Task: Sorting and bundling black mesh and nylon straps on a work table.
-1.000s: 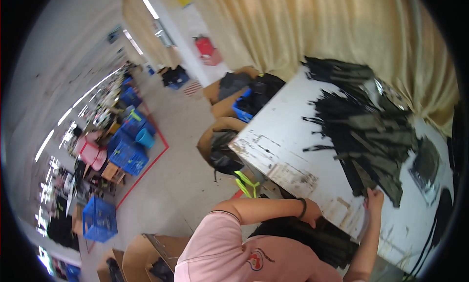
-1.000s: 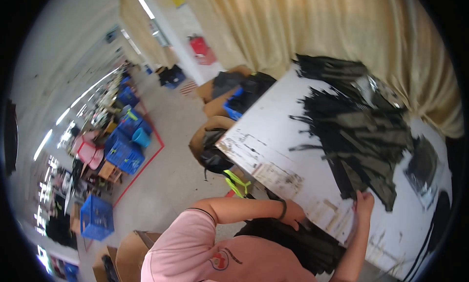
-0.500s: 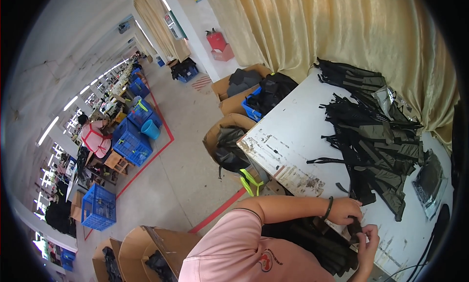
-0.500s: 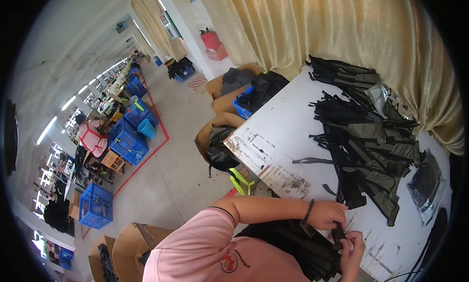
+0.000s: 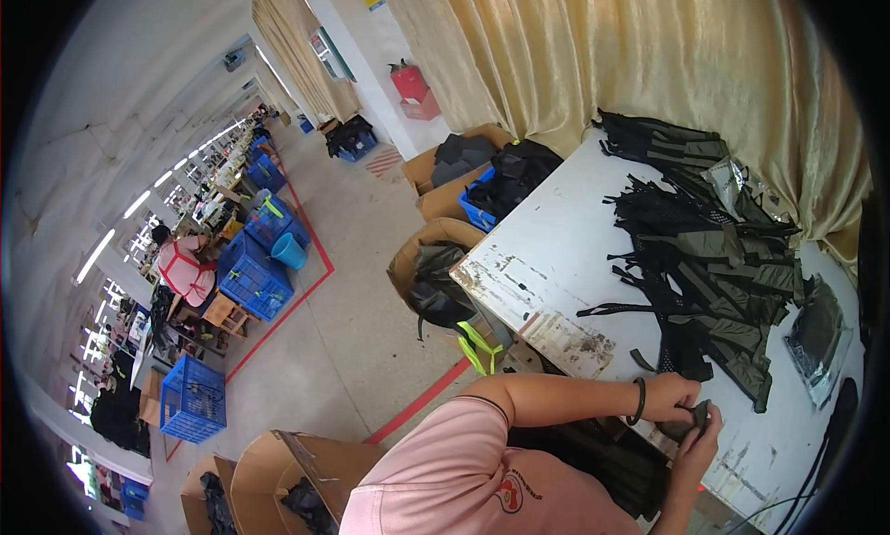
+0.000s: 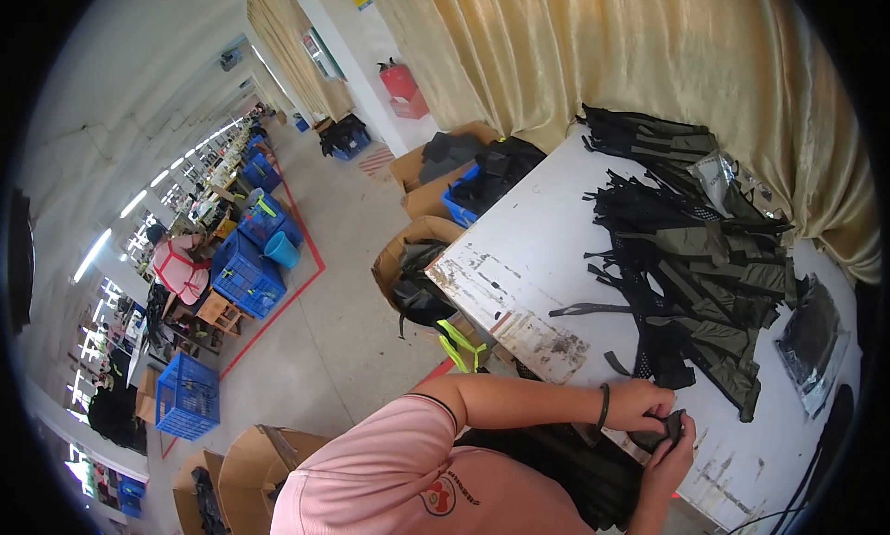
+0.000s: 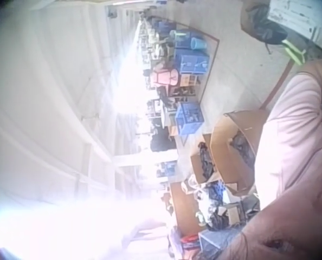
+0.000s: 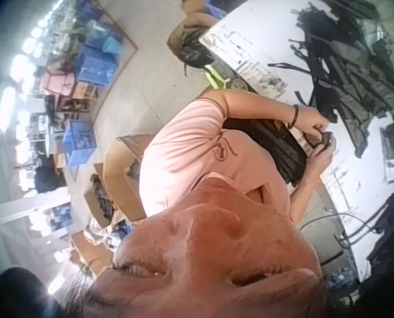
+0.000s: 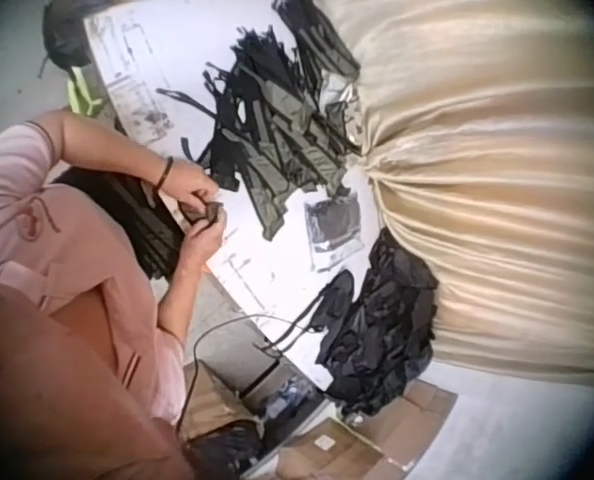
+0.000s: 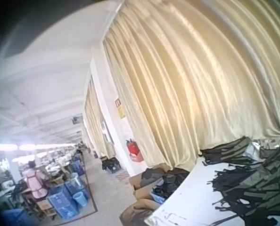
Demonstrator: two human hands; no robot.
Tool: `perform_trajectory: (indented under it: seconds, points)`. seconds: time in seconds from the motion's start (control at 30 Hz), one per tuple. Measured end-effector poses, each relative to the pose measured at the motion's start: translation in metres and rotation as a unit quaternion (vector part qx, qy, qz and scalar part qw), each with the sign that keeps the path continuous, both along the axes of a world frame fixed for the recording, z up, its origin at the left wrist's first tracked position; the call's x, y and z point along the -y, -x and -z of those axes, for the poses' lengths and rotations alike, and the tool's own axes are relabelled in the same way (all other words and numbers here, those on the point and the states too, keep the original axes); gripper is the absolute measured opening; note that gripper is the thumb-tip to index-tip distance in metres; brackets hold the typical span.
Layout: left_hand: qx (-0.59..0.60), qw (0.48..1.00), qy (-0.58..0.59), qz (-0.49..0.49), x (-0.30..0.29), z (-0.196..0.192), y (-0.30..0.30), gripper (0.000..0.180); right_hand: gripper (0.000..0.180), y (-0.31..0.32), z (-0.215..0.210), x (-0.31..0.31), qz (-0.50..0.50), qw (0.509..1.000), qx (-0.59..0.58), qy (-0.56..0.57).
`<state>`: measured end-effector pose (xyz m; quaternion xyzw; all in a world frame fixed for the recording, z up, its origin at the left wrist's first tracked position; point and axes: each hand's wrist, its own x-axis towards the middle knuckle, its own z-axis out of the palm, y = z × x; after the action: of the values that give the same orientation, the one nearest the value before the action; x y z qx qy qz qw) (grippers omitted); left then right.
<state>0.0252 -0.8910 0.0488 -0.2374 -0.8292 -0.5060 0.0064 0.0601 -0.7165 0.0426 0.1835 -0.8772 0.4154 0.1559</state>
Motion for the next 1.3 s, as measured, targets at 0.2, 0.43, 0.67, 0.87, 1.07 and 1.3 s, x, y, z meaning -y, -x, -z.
perform_trajectory:
  seconds: [0.2, 0.43, 0.67, 0.87, 1.07, 1.3]
  points:
    - [0.026, 0.998, 0.044, 0.036, 0.005, 0.003, 0.0, 0.03, 0.019, 0.013, -0.015, -0.007, -0.043, 0.981, 0.047, -0.183]
    - [-0.009, 0.992, 0.04, 0.12, 0.004, 0.012, -0.006, 0.024, 0.007, 0.021, -0.031, 0.001, -0.101, 0.993, -0.033, -0.044]
    - [-0.207, 0.954, 0.187, 0.113, 0.001, 0.003, -0.021, 0.016, 0.02, 0.025, 0.011, -0.012, -0.041, 0.888, 0.329, 0.318]
    - [-0.029, 0.992, 0.116, 0.048, 0.0, 0.011, -0.023, 0.018, 0.021, 0.013, 0.026, -0.006, -0.063, 0.86, 0.35, 0.365]
    - [0.078, 0.996, -0.014, 0.033, 0.003, 0.001, -0.02, 0.012, 0.014, 0.01, 0.008, -0.01, -0.104, 0.858, 0.369, 0.341]
    - [0.007, 0.99, -0.13, 0.046, 0.01, -0.003, -0.01, 0.015, 0.035, 0.006, 0.012, -0.021, -0.226, 0.75, 0.486, 0.388]
